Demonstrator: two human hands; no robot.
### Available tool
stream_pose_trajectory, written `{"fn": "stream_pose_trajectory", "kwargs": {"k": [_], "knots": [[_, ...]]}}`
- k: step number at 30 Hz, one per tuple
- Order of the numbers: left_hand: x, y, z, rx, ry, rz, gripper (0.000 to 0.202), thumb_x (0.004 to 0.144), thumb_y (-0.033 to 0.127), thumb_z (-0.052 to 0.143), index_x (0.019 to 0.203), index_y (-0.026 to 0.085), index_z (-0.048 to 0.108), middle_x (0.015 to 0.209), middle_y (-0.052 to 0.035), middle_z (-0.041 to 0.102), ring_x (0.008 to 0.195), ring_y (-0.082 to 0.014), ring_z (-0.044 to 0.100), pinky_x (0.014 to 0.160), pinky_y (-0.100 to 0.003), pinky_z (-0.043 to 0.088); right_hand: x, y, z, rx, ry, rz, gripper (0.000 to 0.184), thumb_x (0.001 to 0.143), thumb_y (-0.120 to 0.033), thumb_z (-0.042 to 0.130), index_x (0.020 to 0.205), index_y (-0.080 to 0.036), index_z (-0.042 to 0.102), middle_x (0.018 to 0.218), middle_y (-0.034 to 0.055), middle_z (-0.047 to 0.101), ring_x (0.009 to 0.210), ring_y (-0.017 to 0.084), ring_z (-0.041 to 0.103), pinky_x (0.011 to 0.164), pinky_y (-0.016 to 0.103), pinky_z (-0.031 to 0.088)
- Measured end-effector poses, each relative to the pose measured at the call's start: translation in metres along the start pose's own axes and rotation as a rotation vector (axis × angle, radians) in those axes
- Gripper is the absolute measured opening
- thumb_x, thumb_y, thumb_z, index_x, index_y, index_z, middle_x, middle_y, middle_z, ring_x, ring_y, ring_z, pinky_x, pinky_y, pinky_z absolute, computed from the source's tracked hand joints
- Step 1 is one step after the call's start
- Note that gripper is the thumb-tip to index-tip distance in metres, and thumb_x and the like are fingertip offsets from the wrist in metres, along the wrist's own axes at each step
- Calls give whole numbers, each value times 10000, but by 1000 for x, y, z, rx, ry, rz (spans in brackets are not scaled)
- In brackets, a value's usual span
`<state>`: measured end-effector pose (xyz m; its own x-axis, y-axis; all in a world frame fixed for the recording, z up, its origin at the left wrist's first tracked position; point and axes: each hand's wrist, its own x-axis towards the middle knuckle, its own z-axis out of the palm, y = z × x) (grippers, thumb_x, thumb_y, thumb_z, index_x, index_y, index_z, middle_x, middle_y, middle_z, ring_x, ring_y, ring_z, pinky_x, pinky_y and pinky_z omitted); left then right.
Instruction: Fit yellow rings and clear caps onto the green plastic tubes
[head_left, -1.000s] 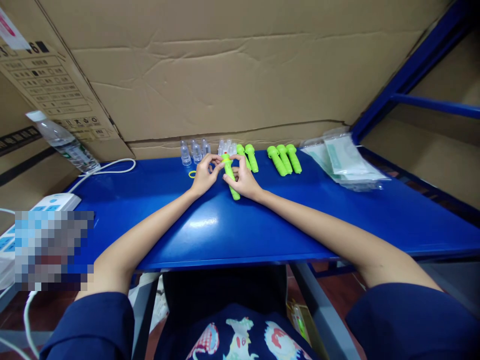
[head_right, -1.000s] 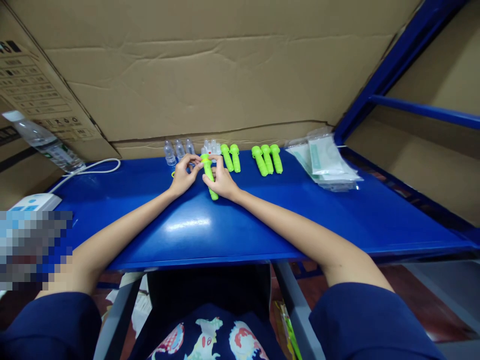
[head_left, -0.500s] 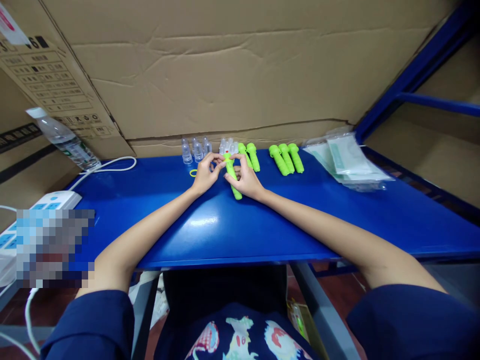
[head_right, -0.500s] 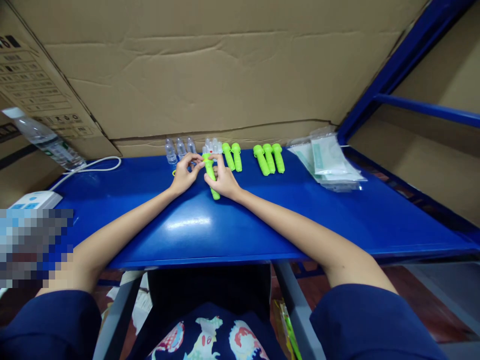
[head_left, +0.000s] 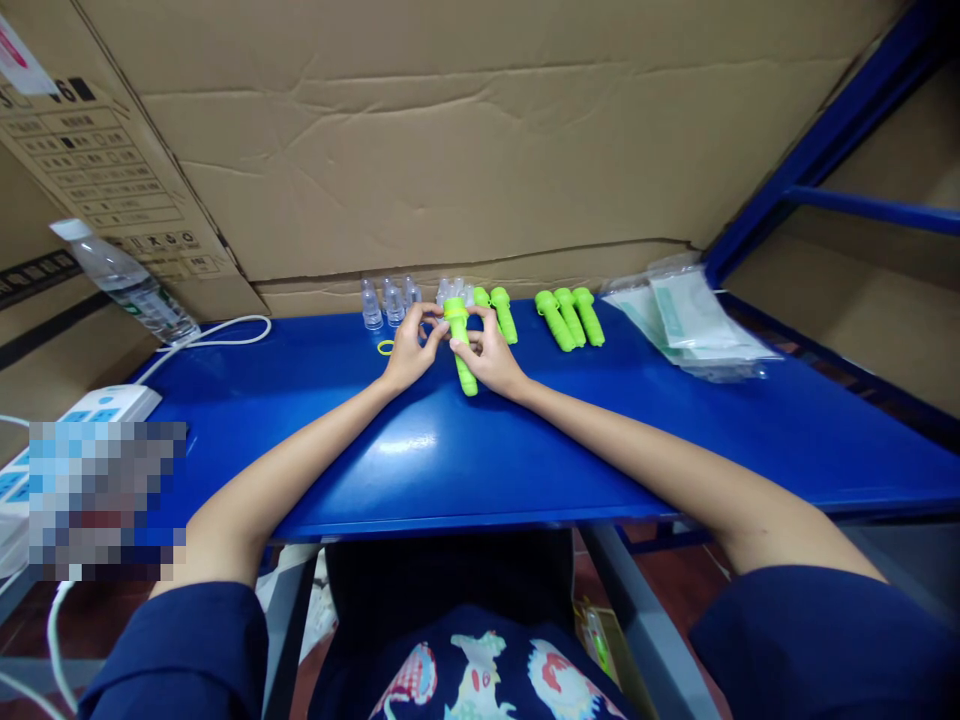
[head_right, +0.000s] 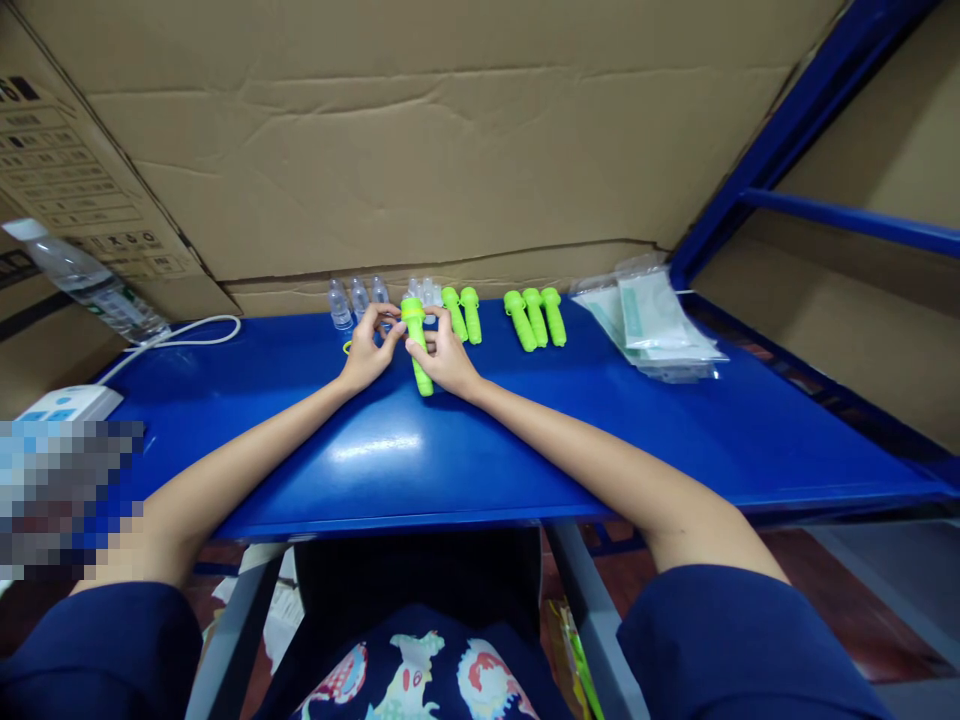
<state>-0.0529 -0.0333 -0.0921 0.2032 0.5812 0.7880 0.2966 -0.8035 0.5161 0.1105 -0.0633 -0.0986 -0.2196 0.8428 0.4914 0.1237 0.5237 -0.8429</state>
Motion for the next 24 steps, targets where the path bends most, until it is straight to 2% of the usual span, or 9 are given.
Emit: {"fn": "stream_pose_trajectory", "kwargs": {"k": [4, 6, 13, 17, 20, 24], "knots": [[1, 3, -1, 21, 17, 49, 243, 956, 413, 572, 1030, 183, 550, 969, -50, 629, 800, -119, 620, 625, -227, 452, 2, 4, 0, 32, -23, 51, 594, 843, -534, 643, 1242, -234, 321, 898, 34, 697, 463, 122, 593, 434, 299, 538], [1, 4, -3, 26, 24, 73, 224, 953, 394, 584, 1008, 178, 572, 963, -47, 617, 784, -114, 606, 614, -223, 449, 3, 7, 0, 34, -32, 54, 604, 835, -529, 650, 1255, -234, 331, 915, 33, 701, 444, 114, 579, 416, 291, 529], [1, 4, -4, 15, 20, 65, 168, 933, 334, 619, 955, 169, 600, 941, -41, 616, 753, -109, 579, 609, -223, 444, 1, 9, -1, 1, -21, 13, 532, 836, -452, 673, 1214, -240, 364, 885, 24, 700, 448, 113, 582, 428, 283, 520], [0, 3, -4, 1, 17, 51, 150, 925, 316, 629, 954, 170, 608, 926, -37, 622, 752, -110, 580, 608, -222, 440, 0, 7, -2, -19, -24, 11, 523, 842, -457, 668, 1212, -249, 361, 882, 22, 697, 451, 119, 586, 431, 291, 527], [0, 3, -3, 9, 14, 38, 164, 925, 332, 628, 961, 173, 603, 946, -42, 624, 746, -109, 577, 600, -223, 436, 0, 4, -2, -20, -10, 6, 612, 824, -485, 686, 1247, -252, 311, 852, 14, 687, 473, 133, 604, 476, 318, 560], [0, 2, -2, 18, 1, 19, 201, 933, 371, 612, 982, 178, 584, 956, -45, 612, 756, -111, 579, 596, -223, 433, -1, -2, 0, -1, 1, 7, 732, 758, -498, 753, 1229, -242, 254, 690, -52, 616, 579, 172, 669, 601, 345, 601]]}}
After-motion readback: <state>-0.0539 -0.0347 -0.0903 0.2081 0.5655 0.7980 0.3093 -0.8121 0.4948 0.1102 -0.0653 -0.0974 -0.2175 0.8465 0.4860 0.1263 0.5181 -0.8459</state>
